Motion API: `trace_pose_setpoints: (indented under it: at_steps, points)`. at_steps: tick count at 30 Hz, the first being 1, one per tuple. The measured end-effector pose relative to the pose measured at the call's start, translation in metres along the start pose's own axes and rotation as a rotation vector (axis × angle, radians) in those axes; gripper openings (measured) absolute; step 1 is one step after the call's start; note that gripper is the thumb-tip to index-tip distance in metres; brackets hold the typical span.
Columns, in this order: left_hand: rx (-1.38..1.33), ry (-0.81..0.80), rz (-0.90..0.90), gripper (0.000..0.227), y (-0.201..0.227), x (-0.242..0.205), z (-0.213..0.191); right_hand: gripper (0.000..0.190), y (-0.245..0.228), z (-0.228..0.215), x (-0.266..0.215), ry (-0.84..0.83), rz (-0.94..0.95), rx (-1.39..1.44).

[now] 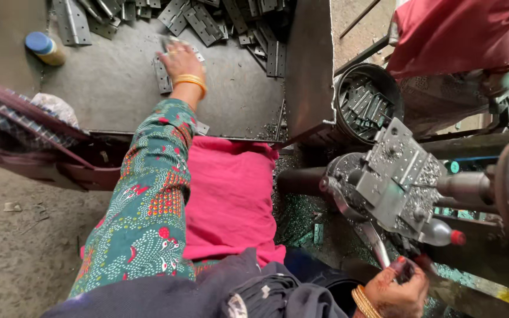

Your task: The person repeatedly picks up small metal plates from a tray, places them into a press machine, and operates the lever to process them. After each cycle, the person removes the processed plate and places it into a bucket. The task is performed continuously throughout the clip.

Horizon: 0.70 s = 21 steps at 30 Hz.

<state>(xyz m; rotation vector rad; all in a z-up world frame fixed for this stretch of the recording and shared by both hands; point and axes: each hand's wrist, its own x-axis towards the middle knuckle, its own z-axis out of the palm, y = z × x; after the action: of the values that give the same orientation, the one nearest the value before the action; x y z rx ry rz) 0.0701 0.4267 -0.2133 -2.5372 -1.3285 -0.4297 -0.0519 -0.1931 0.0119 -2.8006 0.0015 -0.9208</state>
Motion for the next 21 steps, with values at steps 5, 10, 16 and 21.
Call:
trace_pose_setpoints:
  at_steps: [5, 10, 16, 21]
  points:
    - [-0.264, -0.233, 0.106, 0.028, -0.017, -0.017, 0.064, 0.022, -0.007, 0.005, 0.007, -0.013, -0.053, -0.115]
    - [-0.336, -0.410, 0.445, 0.019, 0.032, -0.071, -0.018, 0.026, -0.009, 0.001, 0.008, -0.090, -0.052, -0.248]
    - [-0.626, -0.764, 0.632, 0.030, 0.083, -0.093, -0.187, 0.023, -0.006, 0.004, 0.007, -0.078, -0.070, -0.307]
    - [-1.342, -1.050, 0.737, 0.033, 0.188, -0.189, -0.295, 0.029, -0.004, 0.002, 0.005, -0.201, 0.046, -0.369]
